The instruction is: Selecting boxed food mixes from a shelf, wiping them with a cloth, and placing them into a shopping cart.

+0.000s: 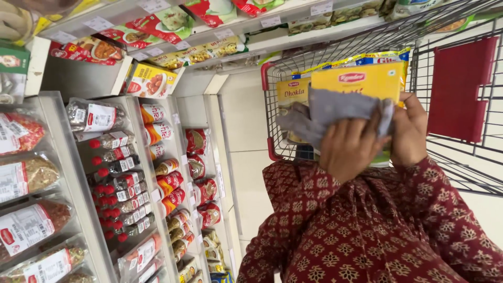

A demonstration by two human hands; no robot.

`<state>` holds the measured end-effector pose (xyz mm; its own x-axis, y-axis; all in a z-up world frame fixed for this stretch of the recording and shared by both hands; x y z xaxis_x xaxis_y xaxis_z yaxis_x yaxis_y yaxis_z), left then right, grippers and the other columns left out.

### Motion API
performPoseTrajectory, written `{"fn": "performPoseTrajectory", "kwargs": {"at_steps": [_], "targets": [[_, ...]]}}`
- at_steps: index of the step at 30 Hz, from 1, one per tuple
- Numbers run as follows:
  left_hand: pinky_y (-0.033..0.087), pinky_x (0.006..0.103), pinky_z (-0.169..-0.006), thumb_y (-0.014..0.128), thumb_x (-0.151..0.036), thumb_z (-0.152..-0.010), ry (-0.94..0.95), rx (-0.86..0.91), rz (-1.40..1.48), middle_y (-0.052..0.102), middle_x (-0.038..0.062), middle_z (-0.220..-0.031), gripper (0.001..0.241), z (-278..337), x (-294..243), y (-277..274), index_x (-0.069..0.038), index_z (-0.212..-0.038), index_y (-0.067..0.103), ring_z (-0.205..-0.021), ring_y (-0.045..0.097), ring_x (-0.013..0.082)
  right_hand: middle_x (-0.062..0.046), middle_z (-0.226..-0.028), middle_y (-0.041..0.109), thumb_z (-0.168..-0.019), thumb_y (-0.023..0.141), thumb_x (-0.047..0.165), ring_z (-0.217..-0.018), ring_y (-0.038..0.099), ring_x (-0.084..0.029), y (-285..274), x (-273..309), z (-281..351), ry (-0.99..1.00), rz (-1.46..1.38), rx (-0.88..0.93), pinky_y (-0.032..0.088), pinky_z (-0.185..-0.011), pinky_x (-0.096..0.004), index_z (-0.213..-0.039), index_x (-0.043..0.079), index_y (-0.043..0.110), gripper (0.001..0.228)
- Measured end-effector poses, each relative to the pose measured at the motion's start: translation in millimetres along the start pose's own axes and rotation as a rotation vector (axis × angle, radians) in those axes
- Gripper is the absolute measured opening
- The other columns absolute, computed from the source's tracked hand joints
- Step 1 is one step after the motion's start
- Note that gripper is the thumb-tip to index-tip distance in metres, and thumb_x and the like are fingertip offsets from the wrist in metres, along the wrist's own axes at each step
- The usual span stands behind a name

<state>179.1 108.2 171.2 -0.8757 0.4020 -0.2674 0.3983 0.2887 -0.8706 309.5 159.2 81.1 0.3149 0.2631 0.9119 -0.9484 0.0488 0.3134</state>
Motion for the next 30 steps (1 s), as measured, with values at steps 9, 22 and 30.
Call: {"fn": "performPoseTrajectory", "kwargs": {"at_steps": [9,22,30], "targets": [[0.042,0.0286,-0.066,0.066,-0.035,-0.113,0.254,0.056,0.009,0.054,0.0,-0.103,0.037,56,22,-4,-0.021,-0.148,0.066,-0.087,0.052,0.0092,-0.01,-0.118,0.07,-0.115,0.047,0.025,-0.105,0.069,-0.018,16,69,-4,0.053,-0.218,-0.137,0.057,-0.096,-0.033,-0.129,-0.001,0.06,0.032],[0.02,0.0477,-0.137,0.028,-0.043,-0.122,-0.23,0.038,0.92,0.003,0.011,-0.178,0.057,-21,53,-36,-0.018,-0.169,0.009,-0.166,0.008,0.0295,-0.011,-0.119,0.069,-0.115,0.045,0.03,-0.1,0.069,-0.018,4,51,6,0.127,-0.136,-0.076,0.057,-0.09,-0.032,-0.127,0.0,0.058,0.035],[0.047,0.0452,-0.116,0.061,-0.049,-0.106,-0.568,-0.118,1.425,0.042,0.026,-0.155,0.087,-59,93,-29,-0.001,-0.169,0.025,-0.139,0.052,0.0345,-0.008,-0.111,0.072,-0.117,0.047,0.03,-0.094,0.067,-0.015,13,16,24,0.236,-0.08,-0.049,0.056,-0.086,-0.03,-0.122,-0.002,0.062,0.035]]}}
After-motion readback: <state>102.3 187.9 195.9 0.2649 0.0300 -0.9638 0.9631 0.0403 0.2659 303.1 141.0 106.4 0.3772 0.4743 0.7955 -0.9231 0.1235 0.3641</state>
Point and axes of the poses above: each hand's wrist, its own z-axis away from the middle knuckle, its own y-axis out of the palm, x = y × z, the point moved 9 cm from there along -z, towards the middle knuckle
